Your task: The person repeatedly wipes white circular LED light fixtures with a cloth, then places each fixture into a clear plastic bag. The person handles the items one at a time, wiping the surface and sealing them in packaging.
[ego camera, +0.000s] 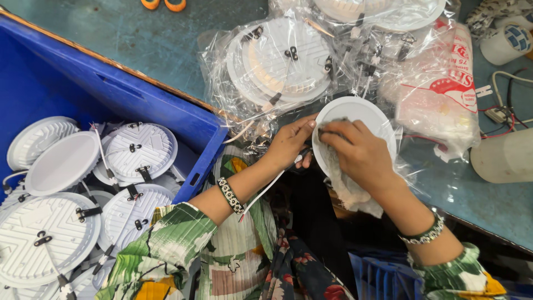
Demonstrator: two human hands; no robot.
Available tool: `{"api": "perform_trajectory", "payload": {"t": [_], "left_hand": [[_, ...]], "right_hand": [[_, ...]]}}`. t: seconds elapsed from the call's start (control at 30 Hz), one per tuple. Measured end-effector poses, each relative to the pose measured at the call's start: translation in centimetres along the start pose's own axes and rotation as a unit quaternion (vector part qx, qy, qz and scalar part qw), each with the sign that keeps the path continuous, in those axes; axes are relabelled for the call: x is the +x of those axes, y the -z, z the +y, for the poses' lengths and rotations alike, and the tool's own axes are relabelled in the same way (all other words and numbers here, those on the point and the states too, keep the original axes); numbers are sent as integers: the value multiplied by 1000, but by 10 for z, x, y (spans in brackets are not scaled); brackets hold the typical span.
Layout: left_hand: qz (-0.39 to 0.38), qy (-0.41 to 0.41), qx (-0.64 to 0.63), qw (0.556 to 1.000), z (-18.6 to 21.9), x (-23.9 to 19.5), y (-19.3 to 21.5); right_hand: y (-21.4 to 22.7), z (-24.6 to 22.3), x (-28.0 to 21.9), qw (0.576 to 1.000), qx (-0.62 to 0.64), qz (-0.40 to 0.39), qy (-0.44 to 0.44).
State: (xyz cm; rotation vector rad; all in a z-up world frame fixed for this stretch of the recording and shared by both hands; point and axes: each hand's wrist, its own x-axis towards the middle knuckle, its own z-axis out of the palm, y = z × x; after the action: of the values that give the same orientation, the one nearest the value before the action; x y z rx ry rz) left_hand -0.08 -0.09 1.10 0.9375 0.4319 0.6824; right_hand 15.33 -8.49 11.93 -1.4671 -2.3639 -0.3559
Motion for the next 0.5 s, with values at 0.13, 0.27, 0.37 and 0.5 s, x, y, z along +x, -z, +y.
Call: {"api": "perform_trajectory", "payload": {"t": [0.13,0.27,0.37,0.5], "left_hand": [[13,1,15,1000,-6,-3,0],[20,-2,13,1000,1,1,-2],[13,-14,0,1000,-1,1,-3],[22,-3,-17,1000,0,0,-3]], "right_hand": [[11,-11,-23,999,20,-34,22],[12,-6,-13,999,24,-15,26],[2,3,5,1000,18,10,16],[-3,9,12,1000,17,-2,8]]}}
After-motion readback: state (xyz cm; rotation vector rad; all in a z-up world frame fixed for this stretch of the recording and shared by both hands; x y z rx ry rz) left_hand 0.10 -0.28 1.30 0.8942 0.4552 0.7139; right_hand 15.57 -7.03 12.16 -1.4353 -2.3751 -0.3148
